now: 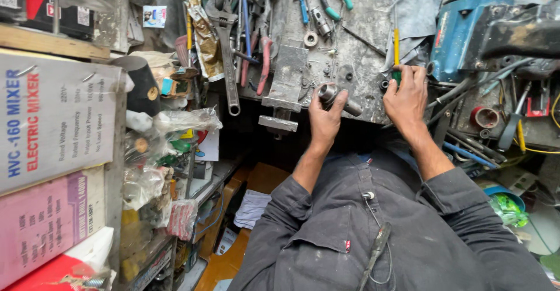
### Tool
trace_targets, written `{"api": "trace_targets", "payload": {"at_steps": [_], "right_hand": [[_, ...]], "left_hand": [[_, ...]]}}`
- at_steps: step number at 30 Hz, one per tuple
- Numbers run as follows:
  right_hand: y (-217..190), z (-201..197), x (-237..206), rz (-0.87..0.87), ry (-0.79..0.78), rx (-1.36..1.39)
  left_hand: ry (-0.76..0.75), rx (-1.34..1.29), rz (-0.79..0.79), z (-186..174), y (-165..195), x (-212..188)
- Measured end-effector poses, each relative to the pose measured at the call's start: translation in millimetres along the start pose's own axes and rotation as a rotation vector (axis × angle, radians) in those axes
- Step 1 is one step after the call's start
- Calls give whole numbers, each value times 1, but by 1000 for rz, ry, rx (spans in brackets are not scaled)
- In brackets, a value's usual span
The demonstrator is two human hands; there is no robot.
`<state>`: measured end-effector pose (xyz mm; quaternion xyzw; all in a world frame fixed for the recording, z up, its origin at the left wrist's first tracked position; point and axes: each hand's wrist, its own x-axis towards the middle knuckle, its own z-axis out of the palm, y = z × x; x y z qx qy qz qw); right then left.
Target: The person works on a cylindrical metal drill chuck at a cluttered workbench, turning and fitting its internal components by hand, using a screwdriver to work inside the chuck, and wiping the assembly with a cloth. They hold the chuck up and continue manipulating its parts throughout the episode.
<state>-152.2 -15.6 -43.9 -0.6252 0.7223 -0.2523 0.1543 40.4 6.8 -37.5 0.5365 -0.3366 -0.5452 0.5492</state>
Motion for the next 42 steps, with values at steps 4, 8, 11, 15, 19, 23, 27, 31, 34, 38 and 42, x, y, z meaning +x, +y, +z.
{"api": "trace_targets", "payload": {"at_steps": [4, 8, 11, 15, 19, 23, 27, 31, 34, 38, 42], "right_hand": [[-15, -6, 9, -110, 75, -68], [-38, 2, 47, -105, -48, 228], [-62, 20, 89, -240, -131, 330], [-99, 53, 126, -268, -237, 236], [-116, 74, 146, -413, -173, 4], [-115, 77, 164, -212, -289, 55], [-104, 68, 165, 1, -400, 197], [-75, 50, 154, 225, -612, 843], [-44, 23, 124, 399, -706, 1362], [-16, -19, 63, 504, -562, 1537], [-12, -49, 11, 453, -493, 1522]], "left_hand": [[13, 117, 30, 2, 1, 3], [28, 309, 53, 2, -1, 7], [31, 387, 61, 2, -3, 7], [60, 506, 71, 4, -3, 8], [55, 526, 10, 6, -2, 10], [68, 534, 71, 5, -6, 12], [80, 389, -90, 4, -14, 12], [-30, -277, -165, -2, -18, 13], [-53, -639, -494, -10, -16, 15], [-62, -744, -640, -9, -16, 16], [-94, -811, -749, -3, -16, 14]]}}
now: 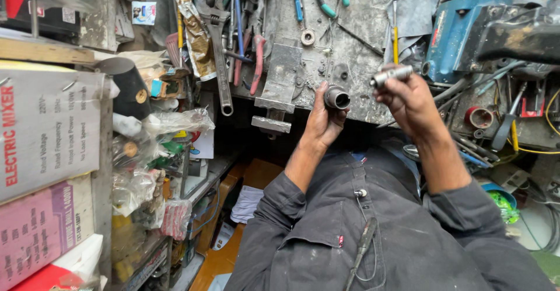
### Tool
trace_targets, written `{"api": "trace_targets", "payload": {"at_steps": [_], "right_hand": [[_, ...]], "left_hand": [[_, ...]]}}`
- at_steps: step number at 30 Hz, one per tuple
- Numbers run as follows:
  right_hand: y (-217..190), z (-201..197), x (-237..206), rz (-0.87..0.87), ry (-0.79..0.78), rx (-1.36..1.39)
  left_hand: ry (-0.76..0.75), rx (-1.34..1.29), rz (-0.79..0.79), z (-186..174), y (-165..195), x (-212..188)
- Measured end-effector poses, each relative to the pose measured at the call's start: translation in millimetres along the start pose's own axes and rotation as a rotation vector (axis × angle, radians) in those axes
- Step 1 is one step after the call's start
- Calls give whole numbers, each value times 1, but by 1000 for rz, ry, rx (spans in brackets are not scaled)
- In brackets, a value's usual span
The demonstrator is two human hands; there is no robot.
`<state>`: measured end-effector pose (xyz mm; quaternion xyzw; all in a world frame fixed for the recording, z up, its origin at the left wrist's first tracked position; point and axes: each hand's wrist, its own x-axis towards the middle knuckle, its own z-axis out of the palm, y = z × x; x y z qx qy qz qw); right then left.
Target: The person works on a cylindrical metal drill chuck at a cluttered workbench, turning and fitting its internal components by hand, using a screwdriver to work inside the chuck, and wiping the assembly with a cloth. They hold the chuck up and continue manipulating its parts throughout the episode.
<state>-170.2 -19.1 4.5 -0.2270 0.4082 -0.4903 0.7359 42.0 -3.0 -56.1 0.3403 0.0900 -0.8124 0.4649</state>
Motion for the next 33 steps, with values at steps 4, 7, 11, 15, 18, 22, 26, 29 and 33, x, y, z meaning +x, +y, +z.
{"api": "trace_targets", "payload": {"at_steps": [4, 7, 11, 15, 18, 22, 26, 29, 33], "right_hand": [[8, 6, -38, -33, -5, 96], [11, 8, -50, -35, -23, 195], [12, 7, -55, -8, -26, 229], [13, 5, -57, 10, -34, 241], [13, 4, -58, 22, -60, 278], [14, 2, -59, 37, -162, 391], [15, 2, -59, 57, -233, 519], [17, 1, -60, 83, -260, 603], [18, -2, -60, 92, -225, 594]], "left_hand": [[-28, 3, -27, 9, -5, -6], [4, -4, -1, 18, -9, -12], [-28, 61, 106, 28, -11, -18], [-76, 104, 170, 31, -11, -24], [-118, 121, 230, 35, -11, -31], [-142, 155, 273, 43, -9, -43], [-171, 157, 303, 52, -7, -52], [-174, 180, 328, 55, -6, -55], [-175, 175, 320, 55, -5, -53]]}}
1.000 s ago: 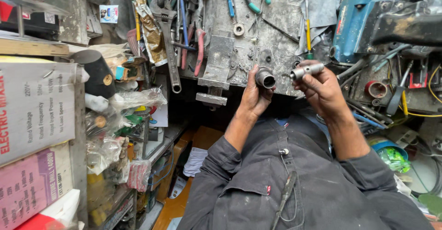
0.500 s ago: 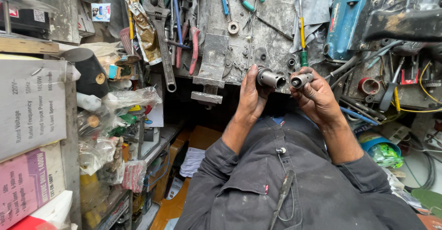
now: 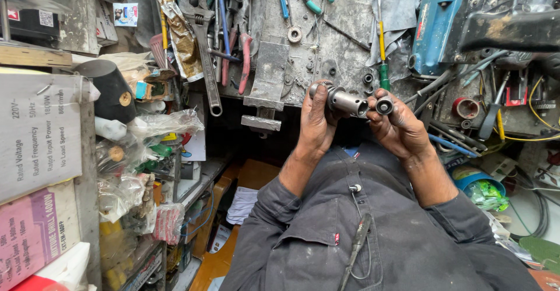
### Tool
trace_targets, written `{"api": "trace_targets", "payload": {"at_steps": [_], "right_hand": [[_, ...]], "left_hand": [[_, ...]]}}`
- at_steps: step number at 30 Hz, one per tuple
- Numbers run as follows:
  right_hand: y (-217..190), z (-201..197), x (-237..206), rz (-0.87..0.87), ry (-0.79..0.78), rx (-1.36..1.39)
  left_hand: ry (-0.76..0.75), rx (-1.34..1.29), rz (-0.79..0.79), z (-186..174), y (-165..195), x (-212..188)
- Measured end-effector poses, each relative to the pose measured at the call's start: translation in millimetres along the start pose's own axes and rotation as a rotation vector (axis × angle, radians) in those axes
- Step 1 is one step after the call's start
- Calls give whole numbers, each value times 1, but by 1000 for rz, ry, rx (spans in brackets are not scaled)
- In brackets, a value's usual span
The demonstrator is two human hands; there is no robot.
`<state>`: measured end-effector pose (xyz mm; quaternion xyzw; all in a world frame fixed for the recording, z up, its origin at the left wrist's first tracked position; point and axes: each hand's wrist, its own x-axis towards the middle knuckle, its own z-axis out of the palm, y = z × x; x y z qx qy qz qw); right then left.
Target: The person works on a cylindrical metal drill chuck at a cluttered workbench, turning and fitting its internal components by hand, using a screwdriver to work inside the chuck, and wiping the assembly with a cloth. They hold the chuck up and continue manipulating its parts throughout the episode.
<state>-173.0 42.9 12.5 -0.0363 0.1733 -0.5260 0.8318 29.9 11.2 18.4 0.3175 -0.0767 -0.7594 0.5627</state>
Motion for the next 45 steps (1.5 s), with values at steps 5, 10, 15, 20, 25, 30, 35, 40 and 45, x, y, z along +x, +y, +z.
{"api": "trace_targets", "payload": {"at_steps": [5, 10, 15, 20, 25, 30, 35, 40, 45], "right_hand": [[0, -3, -2, 12, 9, 17], [-1, -6, -4, -12, 22, 19], [-2, -13, -7, -83, 44, -68], [-6, -23, -13, -137, 106, -208], [-15, -32, -24, -224, 200, -285], [-27, -38, -36, -298, 223, -365], [-27, -39, -40, -333, 245, -433], [-23, -40, -40, -336, 248, -464], [-21, -40, -40, -335, 261, -508]], "left_hand": [[8, 0, -59, -9, -6, 9], [36, 57, -77, -24, -17, 16], [141, 343, 129, -39, -31, 32], [222, 896, 262, -48, -35, 42], [125, 1260, 571, -49, -36, 43], [34, 1397, 516, -54, -35, 42], [-107, 1828, 739, -56, -27, 42], [-136, 1976, 762, -39, -26, 40], [-175, 2024, 771, -25, -29, 41]]}}
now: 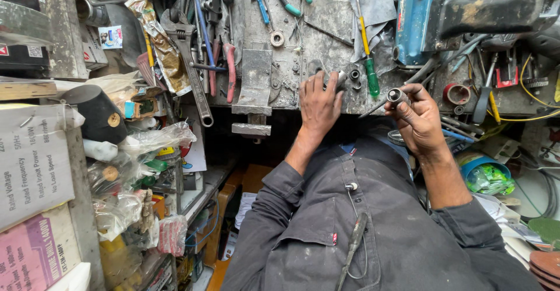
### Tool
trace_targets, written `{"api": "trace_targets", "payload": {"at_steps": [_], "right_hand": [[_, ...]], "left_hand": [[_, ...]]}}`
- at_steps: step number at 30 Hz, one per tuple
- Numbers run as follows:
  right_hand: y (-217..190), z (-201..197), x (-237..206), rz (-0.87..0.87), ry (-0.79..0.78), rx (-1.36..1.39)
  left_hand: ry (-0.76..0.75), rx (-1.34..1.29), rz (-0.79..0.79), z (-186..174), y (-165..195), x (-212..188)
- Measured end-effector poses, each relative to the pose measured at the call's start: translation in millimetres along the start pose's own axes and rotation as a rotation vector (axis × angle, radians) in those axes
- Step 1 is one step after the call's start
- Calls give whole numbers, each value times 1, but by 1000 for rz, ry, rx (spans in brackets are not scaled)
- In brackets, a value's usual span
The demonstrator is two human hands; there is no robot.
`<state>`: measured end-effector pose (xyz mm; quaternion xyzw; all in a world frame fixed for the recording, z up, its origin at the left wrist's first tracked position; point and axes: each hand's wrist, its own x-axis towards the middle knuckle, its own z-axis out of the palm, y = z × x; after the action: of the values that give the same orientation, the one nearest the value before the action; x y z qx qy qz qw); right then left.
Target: The person works on a cylindrical metal drill chuck at a cluttered workbench, turning and fitting its internal components by hand, using a screwdriver to work inside the chuck, and wiping the assembly with a cloth. They hold the chuck up and continue manipulating its parts throughout the episode.
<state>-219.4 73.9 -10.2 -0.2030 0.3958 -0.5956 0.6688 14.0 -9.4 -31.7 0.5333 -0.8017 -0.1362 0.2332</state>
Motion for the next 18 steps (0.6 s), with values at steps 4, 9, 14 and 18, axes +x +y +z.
{"api": "trace_targets", "payload": {"at_steps": [4, 9, 14, 18], "right_hand": [[0, 3, -2, -16, -1, -38], [2, 7, -2, -48, -42, -93], [3, 9, 1, -55, -53, -143], [2, 10, 1, -57, -71, -121]], "left_hand": [[34, 0, 31, 2, 4, 2], [54, -32, 50, 2, 3, 1], [53, -1, 73, 2, 2, 2], [-7, 39, 63, 2, 4, 0]]}}
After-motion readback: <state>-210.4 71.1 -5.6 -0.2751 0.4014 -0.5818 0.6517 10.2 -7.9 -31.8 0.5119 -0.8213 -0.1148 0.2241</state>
